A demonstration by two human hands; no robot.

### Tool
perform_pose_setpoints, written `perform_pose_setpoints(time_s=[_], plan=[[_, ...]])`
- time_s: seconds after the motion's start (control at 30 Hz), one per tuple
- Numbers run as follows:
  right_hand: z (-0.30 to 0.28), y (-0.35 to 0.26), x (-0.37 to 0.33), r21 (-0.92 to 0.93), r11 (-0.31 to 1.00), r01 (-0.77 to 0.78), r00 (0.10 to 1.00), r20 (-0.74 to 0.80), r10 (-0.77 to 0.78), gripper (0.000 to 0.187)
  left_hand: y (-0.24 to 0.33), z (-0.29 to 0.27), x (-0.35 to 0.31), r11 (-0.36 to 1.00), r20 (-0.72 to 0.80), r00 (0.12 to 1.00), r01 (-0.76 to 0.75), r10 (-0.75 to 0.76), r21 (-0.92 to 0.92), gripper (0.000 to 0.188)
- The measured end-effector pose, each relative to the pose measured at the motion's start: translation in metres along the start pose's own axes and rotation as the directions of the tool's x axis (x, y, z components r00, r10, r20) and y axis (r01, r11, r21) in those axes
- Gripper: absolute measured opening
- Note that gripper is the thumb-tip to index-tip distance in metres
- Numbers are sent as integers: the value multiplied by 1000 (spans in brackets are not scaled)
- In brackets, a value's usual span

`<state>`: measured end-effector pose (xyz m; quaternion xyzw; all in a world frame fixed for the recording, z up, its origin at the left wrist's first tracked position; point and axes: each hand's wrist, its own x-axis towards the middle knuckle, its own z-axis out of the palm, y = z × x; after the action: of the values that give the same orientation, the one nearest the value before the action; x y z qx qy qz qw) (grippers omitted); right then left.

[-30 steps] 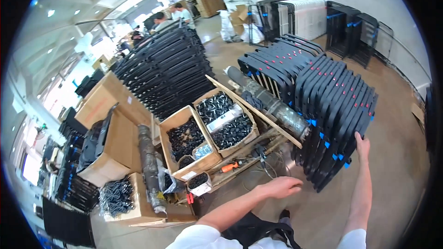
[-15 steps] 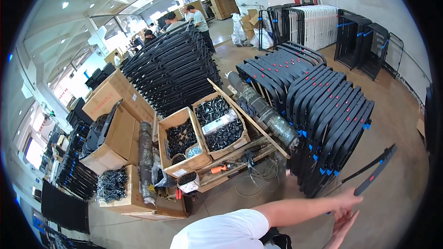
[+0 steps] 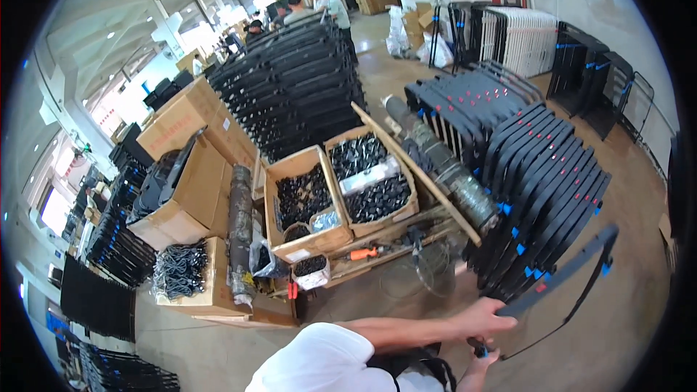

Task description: Assembling the electrical components into a plastic housing for fitness equipment using an electric screwdriver and manual tools.

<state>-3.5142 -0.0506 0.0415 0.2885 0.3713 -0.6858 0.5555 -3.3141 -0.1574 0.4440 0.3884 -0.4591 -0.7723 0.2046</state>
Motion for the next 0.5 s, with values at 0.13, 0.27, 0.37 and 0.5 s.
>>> perform_pose_setpoints(time_s=[0.13,0.27,0.37,0.5], plan=[[43,-6,-27,-242,946,214,968,182,-172,68,-30,-127,-119,992,-169,984,-78,61,-96,27],[120,-60,-95,-324,713,622,767,435,-472,54,-42,-242,-267,908,-578,796,-361,181,-213,19],[218,-65,-159,-291,599,746,662,416,-623,41,-77,-328,-364,887,-921,339,-462,190,12,18],[346,-52,-192,-405,546,733,661,611,-435,28,-177,-440,-453,935,-986,-142,-331,85,128,23]])
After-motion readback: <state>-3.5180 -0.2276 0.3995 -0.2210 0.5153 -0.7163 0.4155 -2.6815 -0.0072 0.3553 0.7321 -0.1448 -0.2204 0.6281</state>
